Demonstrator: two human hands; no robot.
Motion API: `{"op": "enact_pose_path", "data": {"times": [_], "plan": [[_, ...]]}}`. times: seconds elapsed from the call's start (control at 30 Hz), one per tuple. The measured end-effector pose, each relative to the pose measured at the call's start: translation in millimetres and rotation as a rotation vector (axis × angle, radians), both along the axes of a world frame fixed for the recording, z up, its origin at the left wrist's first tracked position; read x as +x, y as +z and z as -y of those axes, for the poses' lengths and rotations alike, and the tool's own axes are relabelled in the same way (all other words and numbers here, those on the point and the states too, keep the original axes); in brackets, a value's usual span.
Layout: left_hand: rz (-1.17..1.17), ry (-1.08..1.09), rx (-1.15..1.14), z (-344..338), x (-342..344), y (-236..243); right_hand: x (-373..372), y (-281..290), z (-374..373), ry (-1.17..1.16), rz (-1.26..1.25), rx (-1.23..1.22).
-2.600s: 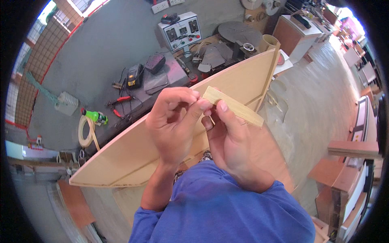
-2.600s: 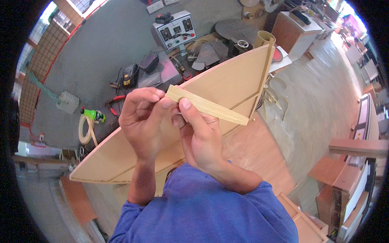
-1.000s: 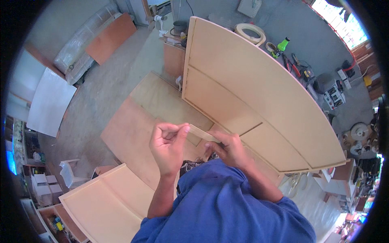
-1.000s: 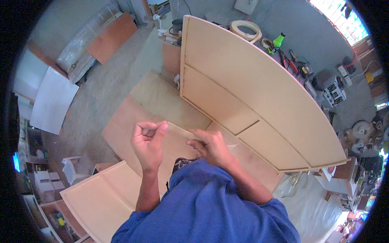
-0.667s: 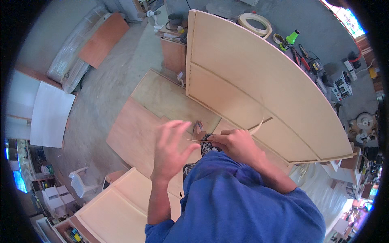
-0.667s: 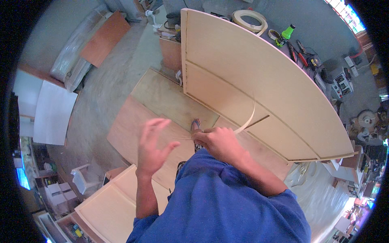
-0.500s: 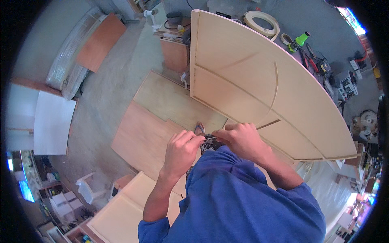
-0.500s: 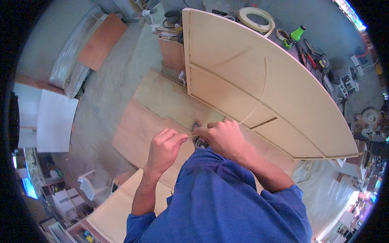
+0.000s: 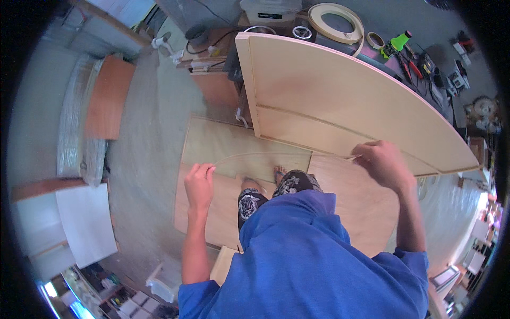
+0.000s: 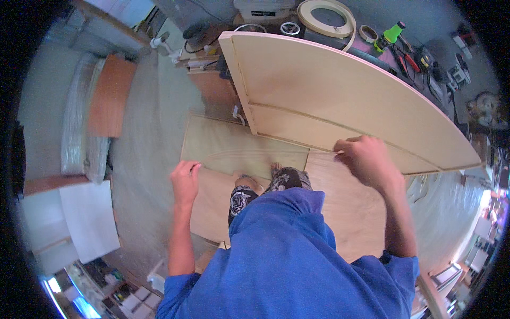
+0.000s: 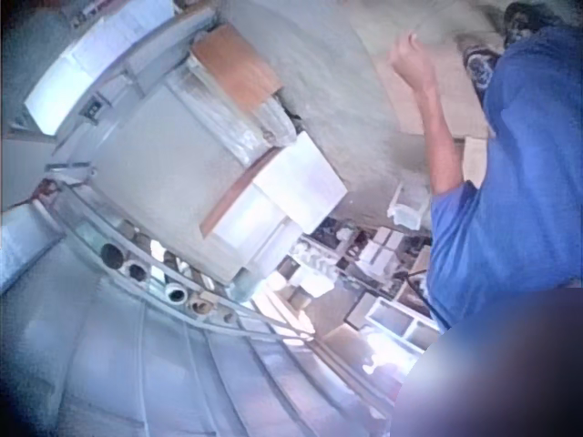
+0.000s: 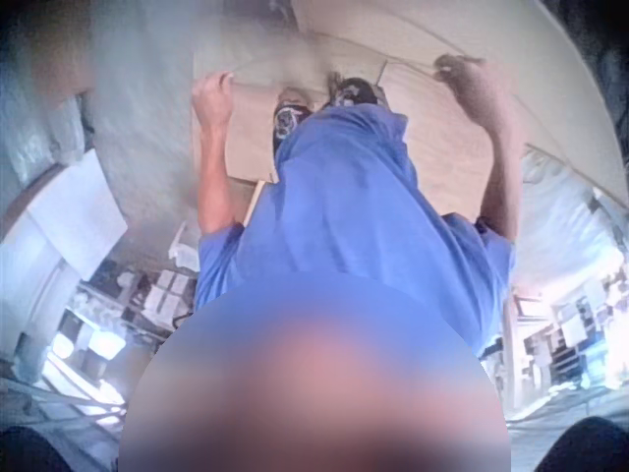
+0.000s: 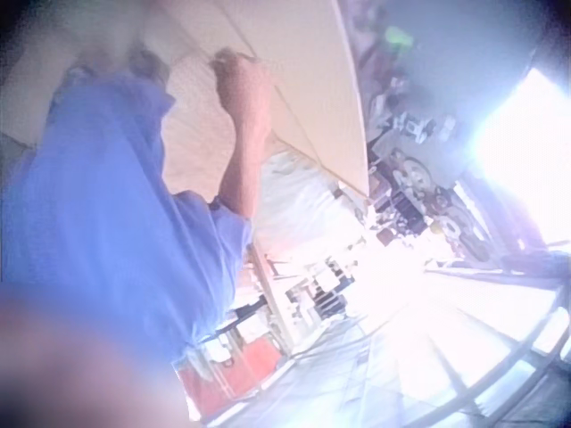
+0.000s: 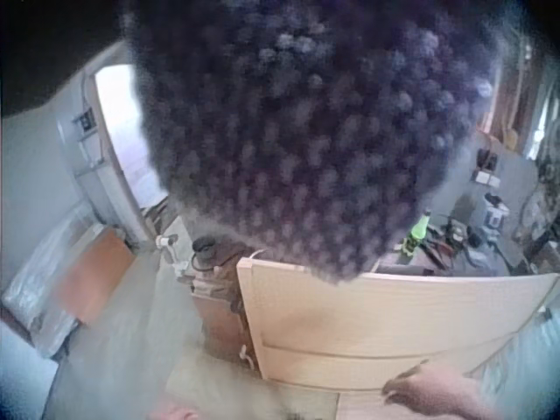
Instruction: The person applies thin wooden edge banding to the edges of a large curved plywood panel. They measure, cut, and press the banding into place, using pliers to trim excess and a clamp to hold sections while working.
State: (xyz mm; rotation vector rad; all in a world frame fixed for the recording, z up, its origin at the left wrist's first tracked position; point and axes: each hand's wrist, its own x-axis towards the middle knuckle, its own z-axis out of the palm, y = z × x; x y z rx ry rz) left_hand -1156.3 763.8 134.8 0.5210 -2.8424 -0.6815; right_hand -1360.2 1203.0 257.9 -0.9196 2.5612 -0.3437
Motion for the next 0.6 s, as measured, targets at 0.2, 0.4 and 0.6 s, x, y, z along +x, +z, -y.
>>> {"op": "enact_pose_path", "data": {"times": [0.2, 0.4, 0.6], "plan": [[-0.018, -0.325, -0.031, 51, -100, -43, -45, 78, 53, -0.166, -0.453, -0.283], [0.046, -0.618, 0.346, 59, -212, -31, -100, 103, 150, -0.41, -1.117, -0.093], [0.058, -0.45, 0.976, 93, -265, 7, -100, 45, 267, -0.64, -0.786, -1.031]]}}
